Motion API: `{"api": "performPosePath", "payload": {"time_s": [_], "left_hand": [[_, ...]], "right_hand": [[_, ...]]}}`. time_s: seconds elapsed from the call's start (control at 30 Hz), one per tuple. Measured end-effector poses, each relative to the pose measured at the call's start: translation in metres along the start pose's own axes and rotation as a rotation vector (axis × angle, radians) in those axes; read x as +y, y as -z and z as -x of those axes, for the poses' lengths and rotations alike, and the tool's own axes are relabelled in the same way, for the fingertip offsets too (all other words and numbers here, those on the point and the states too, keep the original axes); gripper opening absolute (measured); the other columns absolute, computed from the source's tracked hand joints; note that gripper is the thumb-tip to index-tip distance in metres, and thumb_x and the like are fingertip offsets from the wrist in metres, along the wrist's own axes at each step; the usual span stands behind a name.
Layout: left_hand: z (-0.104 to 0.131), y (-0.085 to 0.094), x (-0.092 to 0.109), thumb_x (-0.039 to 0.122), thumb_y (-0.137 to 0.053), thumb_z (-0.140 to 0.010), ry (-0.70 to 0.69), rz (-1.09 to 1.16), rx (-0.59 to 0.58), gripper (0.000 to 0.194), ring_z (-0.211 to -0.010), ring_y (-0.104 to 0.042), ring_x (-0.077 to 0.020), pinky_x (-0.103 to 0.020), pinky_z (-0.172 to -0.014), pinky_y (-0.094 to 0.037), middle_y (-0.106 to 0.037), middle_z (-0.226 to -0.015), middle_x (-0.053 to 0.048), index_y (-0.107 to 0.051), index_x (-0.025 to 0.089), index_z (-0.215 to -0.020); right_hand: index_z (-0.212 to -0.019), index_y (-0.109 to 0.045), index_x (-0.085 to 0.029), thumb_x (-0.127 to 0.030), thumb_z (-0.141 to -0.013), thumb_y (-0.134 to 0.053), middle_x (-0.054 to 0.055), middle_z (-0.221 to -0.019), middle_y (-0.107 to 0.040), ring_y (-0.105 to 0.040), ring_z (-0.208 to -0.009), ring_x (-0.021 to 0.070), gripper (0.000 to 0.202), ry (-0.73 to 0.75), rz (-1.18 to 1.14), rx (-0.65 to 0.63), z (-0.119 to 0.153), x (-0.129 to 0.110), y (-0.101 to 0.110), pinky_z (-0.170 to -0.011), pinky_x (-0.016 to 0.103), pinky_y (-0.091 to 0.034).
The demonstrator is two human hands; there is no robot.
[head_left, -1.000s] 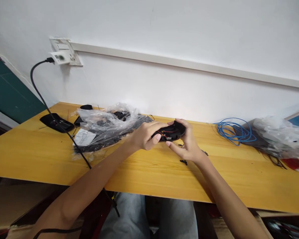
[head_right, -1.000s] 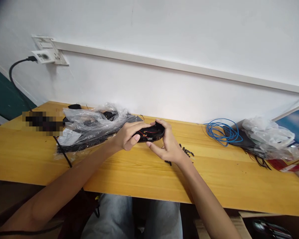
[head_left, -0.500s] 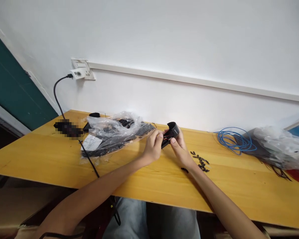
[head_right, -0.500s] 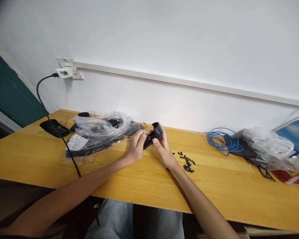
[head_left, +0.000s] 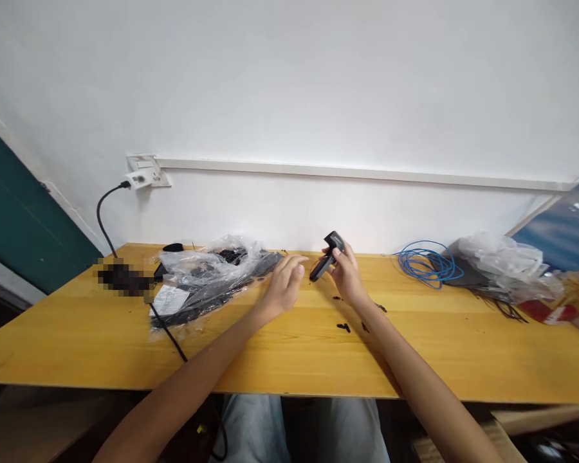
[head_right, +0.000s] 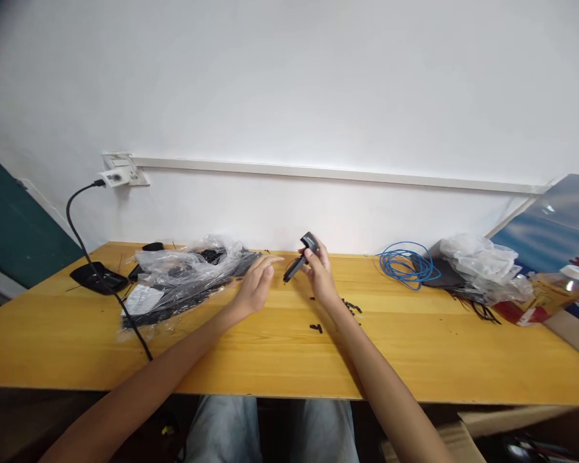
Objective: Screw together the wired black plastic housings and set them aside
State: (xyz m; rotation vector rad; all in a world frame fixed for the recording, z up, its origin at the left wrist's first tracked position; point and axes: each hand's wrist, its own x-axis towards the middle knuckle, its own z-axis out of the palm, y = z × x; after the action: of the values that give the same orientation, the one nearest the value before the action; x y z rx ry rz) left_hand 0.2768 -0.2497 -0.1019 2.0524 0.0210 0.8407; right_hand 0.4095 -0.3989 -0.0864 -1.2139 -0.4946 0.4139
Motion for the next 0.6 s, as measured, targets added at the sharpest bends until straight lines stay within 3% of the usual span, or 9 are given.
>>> {"api": "performPosePath", "payload": {"time_s": [0.07,0.13,0.23,0.33,0.4,0.47,0.6], "left_hand": [[-0.011,0.019,-0.008,0.069,-0.044,-0.109,0.036,-0.064,0.054,0.053,-0.132,-0.064,-0.0374,-0.062,-0.119,-0.047,-0.072,-0.134,-0.018,-0.069,0.027,-0.129],[-0.027,0.05,-0.015,0.061,-0.048,-0.109,0.115,-0.14,0.116,0.048,-0.136,-0.061,-0.0382,-0.065,-0.122,-0.043,-0.07,-0.137,-0.019,-0.068,0.023,-0.13],[-0.05,0.106,-0.02,0.05,-0.049,-0.108,0.339,-0.403,0.132,0.044,-0.141,-0.059,-0.0349,-0.057,-0.127,-0.041,-0.067,-0.146,-0.019,-0.065,0.019,-0.135],[-0.056,0.149,-0.018,0.045,-0.044,-0.109,0.543,-0.62,0.057,0.048,-0.142,-0.059,-0.0382,-0.056,-0.126,-0.041,-0.064,-0.148,-0.026,-0.062,0.009,-0.136],[-0.048,0.161,-0.018,0.045,-0.044,-0.108,0.565,-0.669,0.03,0.048,-0.14,-0.058,-0.0414,-0.059,-0.125,-0.04,-0.065,-0.144,-0.028,-0.062,0.007,-0.132],[-0.038,0.164,-0.021,0.044,-0.049,-0.106,0.523,-0.702,-0.028,0.039,-0.137,-0.059,-0.0394,-0.056,-0.124,-0.04,-0.07,-0.136,-0.024,-0.064,0.012,-0.123],[-0.032,0.17,-0.037,0.036,-0.056,-0.098,0.528,-0.774,-0.232,0.021,-0.102,-0.067,-0.0305,-0.043,-0.105,-0.052,-0.074,-0.091,-0.011,-0.062,0.021,-0.085]], "right_hand": [[-0.142,-0.055,-0.03,-0.066,-0.083,-0.079,0.005,-0.119,-0.071,-0.069,-0.104,0.0237,0.073,0.038,0.154,0.163,-0.013,-0.014,0.023,-0.095,0.043,-0.061],[-0.138,-0.056,-0.025,-0.064,-0.081,-0.078,0.009,-0.119,-0.073,-0.069,-0.105,0.0262,0.073,0.096,0.443,0.291,-0.023,-0.031,0.05,-0.097,0.045,-0.059],[-0.14,-0.059,-0.018,-0.054,-0.085,-0.075,0.017,-0.126,-0.075,-0.071,-0.112,0.0322,0.067,0.093,0.983,0.273,-0.03,-0.055,0.09,-0.102,0.046,-0.056],[-0.143,-0.063,-0.014,-0.045,-0.092,-0.069,0.023,-0.129,-0.076,-0.073,-0.118,0.0364,0.059,-0.041,1.39,0.189,-0.029,-0.067,0.116,-0.101,0.043,-0.054],[-0.141,-0.065,-0.013,-0.043,-0.096,-0.066,0.024,-0.126,-0.078,-0.075,-0.118,0.0366,0.054,-0.142,1.498,0.149,-0.028,-0.069,0.124,-0.099,0.04,-0.054],[-0.139,-0.068,-0.013,-0.041,-0.096,-0.066,0.024,-0.123,-0.079,-0.075,-0.117,0.0361,0.051,-0.193,1.517,0.116,-0.027,-0.068,0.128,-0.097,0.039,-0.055],[-0.139,-0.07,-0.012,-0.036,-0.093,-0.071,0.025,-0.129,-0.078,-0.073,-0.123,0.0369,0.052,-0.214,1.5,0.089,-0.027,-0.061,0.131,-0.102,0.039,-0.054]]}}
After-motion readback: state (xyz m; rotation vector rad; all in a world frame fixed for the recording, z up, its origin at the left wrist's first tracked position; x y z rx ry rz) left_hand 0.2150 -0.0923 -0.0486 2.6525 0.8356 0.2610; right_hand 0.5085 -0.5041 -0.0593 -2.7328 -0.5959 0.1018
